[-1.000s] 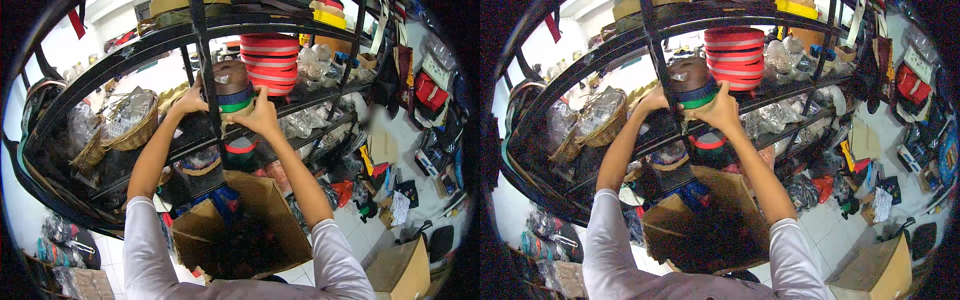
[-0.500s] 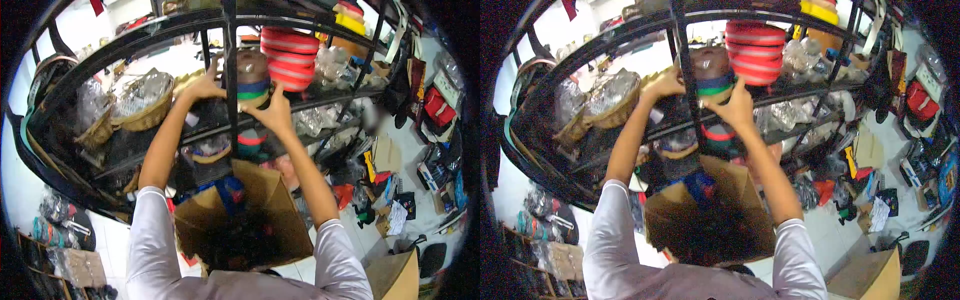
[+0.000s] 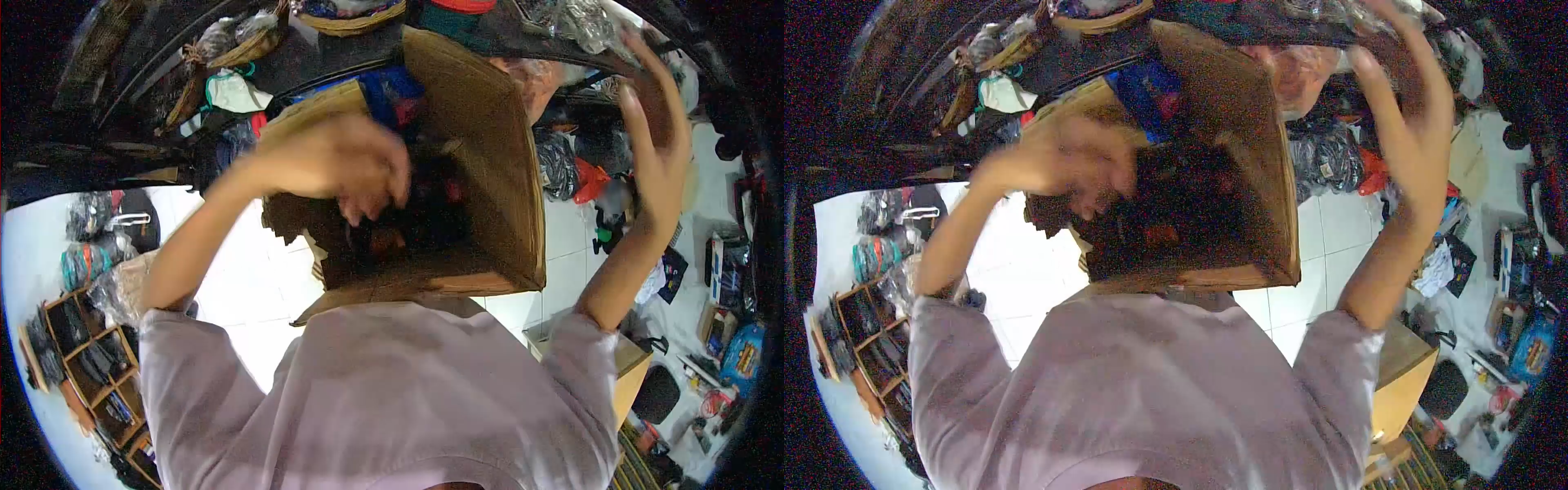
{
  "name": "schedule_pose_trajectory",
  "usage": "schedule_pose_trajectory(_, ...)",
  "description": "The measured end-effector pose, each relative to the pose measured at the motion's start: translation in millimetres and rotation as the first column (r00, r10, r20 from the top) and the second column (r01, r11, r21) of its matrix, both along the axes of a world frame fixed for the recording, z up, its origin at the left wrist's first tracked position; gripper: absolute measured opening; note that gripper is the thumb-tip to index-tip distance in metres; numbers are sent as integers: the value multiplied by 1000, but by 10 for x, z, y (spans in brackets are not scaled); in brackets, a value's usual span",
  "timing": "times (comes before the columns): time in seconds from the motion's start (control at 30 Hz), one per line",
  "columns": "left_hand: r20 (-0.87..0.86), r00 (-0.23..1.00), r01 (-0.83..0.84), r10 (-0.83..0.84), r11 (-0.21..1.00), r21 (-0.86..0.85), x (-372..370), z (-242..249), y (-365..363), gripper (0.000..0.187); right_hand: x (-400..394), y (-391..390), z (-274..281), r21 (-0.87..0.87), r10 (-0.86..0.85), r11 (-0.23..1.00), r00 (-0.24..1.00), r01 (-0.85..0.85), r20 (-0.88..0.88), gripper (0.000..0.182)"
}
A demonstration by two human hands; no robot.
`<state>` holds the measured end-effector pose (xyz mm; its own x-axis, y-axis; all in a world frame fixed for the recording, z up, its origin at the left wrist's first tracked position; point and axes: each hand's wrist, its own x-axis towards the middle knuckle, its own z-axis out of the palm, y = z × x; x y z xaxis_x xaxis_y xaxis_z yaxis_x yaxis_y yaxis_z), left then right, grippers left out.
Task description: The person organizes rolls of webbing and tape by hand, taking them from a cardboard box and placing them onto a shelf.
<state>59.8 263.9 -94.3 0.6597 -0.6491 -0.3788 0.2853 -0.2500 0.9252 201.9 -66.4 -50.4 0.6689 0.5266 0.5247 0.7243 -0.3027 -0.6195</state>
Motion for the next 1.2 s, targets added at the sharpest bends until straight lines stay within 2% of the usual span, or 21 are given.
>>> schedule_pose_trajectory(0.03,-126,963,239,-239,971,-15,-57,-564,-147,21,-147,-140,-167,148,-98,983,991,111,-93,37)
schedule_pose_trajectory(0.07,-10,872,472,-489,835,283,-140,-1161,-269,31,-286,-305,-423,278,-183,931,962,236,-203,30)
schedule_pose_trajectory(0.1,-63,531,713,-845,405,572,-117,-1577,-338,33,-360,-586,-825,358,-303,842,903,403,-305,32)
schedule_pose_trajectory(0.13,-325,617,673,-716,266,691,-272,-2307,-216,31,-440,-912,-1313,414,-401,717,818,560,-411,33)
schedule_pose_trajectory(0.2,-336,612,696,-716,285,659,-277,-2346,-203,31,-909,-1479,-2362,175,-649,574,574,800,-499,29)
schedule_pose_trajectory(0.23,-344,606,715,-717,301,632,-273,-2349,-199,31,-1289,-1784,-3091,71,-570,424,327,903,-754,31)
schedule_pose_trajectory(0.27,-353,597,733,-720,311,605,-266,-2345,-195,31,-1776,-1803,-3399,-78,-534,449,197,890,-822,29)
schedule_pose_trajectory(0.3,-365,585,754,-724,320,574,-258,-2340,-192,31,-2470,-2577,-4607,-194,-545,786,509,588,-666,47)
schedule_pose_trajectory(0.33,-374,577,771,-727,334,542,-252,-2338,-189,32,-3147,-2487,-4928,-308,-521,604,71,735,-851,43)
schedule_pose_trajectory(0.37,-380,573,785,-726,352,510,-248,-2336,-187,32,-3613,-2270,-4901,-480,-336,415,-360,773,-870,39)
schedule_pose_trajectory(0.63,-399,616,788,-679,522,328,-246,-2330,-183,34,-5044,-2708,-4140,-485,113,586,-658,649,-744,39)
schedule_pose_trajectory(0.73,-326,705,705,-630,568,425,-257,-2328,-186,35,-4723,-2591,-4536,-291,311,688,-632,665,-710,39)
schedule_pose_trajectory(0.77,-290,735,667,-613,578,470,-257,-2309,-192,36,-4568,-2374,-4741,-383,-246,655,-295,652,-923,38)
schedule_pose_trajectory(0.8,-259,758,635,-599,586,503,-262,-2322,-188,36,-4190,-2631,-4780,-45,135,546,-141,836,-981,31)
schedule_pose_trajectory(0.83,-230,774,608,-589,594,526,-262,-2321,-188,37,-3845,-2735,-5243,-104,-372,461,86,881,-924,23)
schedule_pose_trajectory(0.9,-175,798,564,-577,613,553,-260,-2319,-187,38,-2689,-2325,-4103,-50,-485,363,143,930,-863,11)
schedule_pose_trajectory(0.93,-150,808,545,-569,627,556,-260,-2318,-187,39,-2269,-2374,-4028,10,-670,411,309,912,-675,9)
schedule_pose_trajectory(1.03,-96,836,498,-541,675,545,-262,-2303,-190,40,-1371,-1601,-2313,168,-644,616,614,770,-456,18)
schedule_pose_trajectory(1.07,-82,842,486,-533,686,541,-262,-2293,-191,41,-1289,-1260,-1746,213,-515,710,702,671,-492,22)
schedule_pose_trajectory(1.13,186,794,428,-579,749,506,-207,-999,-311,57,-1261,-763,-930,201,-270,899,852,390,-449,44)
schedule_pose_trajectory(1.2,580,724,155,-375,907,393,-205,-220,-272,56,-1221,-353,-421,111,10,994,954,24,-300,67)
